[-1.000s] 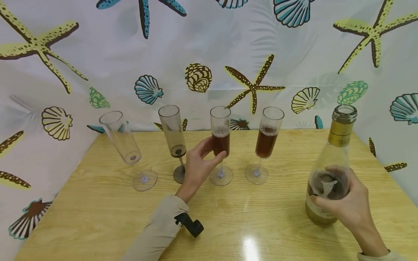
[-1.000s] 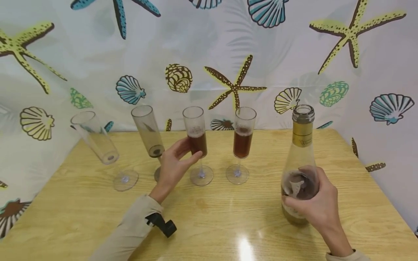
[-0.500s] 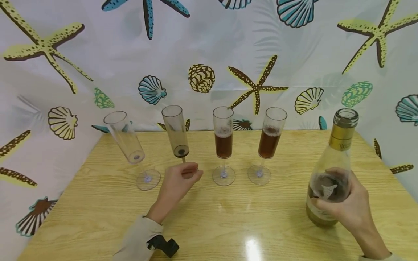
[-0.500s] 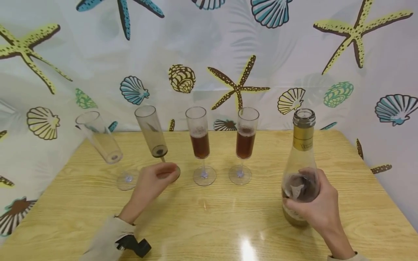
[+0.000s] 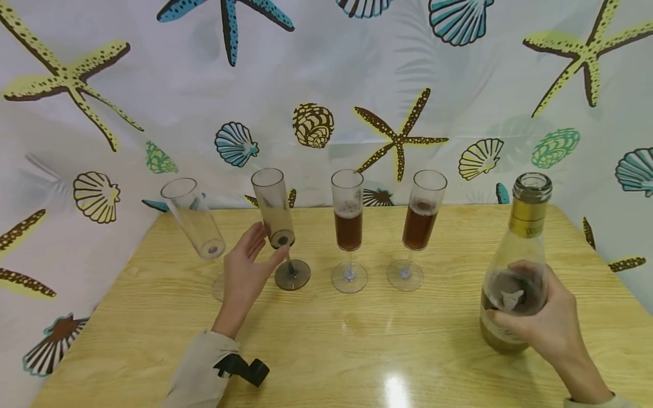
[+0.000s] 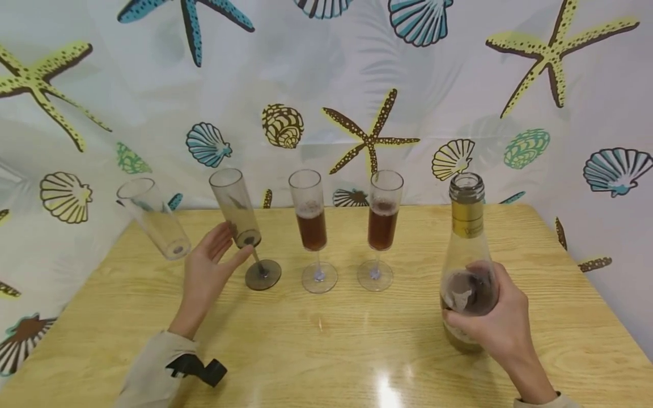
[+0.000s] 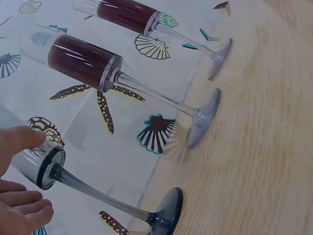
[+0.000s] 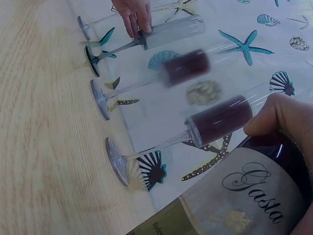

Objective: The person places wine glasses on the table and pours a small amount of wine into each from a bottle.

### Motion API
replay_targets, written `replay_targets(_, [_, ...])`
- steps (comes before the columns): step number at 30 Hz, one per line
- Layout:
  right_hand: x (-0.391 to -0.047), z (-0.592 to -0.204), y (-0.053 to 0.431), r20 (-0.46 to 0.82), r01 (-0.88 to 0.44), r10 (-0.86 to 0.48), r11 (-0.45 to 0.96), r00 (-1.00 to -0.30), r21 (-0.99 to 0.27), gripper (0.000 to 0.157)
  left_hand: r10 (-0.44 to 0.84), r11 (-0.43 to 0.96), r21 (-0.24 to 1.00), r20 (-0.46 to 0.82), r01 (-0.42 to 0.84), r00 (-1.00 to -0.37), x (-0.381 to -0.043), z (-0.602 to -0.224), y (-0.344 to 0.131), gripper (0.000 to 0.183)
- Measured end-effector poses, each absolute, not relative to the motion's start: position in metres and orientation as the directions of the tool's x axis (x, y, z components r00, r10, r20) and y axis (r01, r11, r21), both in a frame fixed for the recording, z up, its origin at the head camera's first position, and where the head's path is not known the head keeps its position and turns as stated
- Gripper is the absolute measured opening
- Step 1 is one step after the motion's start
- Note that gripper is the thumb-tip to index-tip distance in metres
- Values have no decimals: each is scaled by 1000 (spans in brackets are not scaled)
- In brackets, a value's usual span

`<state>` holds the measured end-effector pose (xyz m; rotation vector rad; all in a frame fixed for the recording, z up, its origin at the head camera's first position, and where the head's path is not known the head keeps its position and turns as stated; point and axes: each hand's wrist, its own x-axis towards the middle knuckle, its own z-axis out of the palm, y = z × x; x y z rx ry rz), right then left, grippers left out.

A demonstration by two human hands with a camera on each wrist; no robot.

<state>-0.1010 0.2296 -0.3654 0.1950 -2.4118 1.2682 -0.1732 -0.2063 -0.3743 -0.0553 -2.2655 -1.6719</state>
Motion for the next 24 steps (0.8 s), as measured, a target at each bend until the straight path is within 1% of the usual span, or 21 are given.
replay_targets(6, [-103, -364, 230, 442, -310, 65, 621, -895, -720, 71, -183, 280, 922, 323, 266, -928, -178, -375, -201, 67])
replay_targets(9, [-104, -363, 231, 449, -306, 78, 628, -890, -716, 71, -190, 289, 916, 339, 278, -921, -181, -374, -198, 64])
replay_targets(18, [-107, -363, 234, 416, -262, 98, 641, -904, -721, 72, -212, 282, 903, 388, 324, -897, -186, -372, -197, 57])
replay_targets(24, [-106, -364, 235, 417, -268, 87, 645, -905, -715, 74, -232, 253, 902, 408, 350, -883, -181, -372, -197, 53])
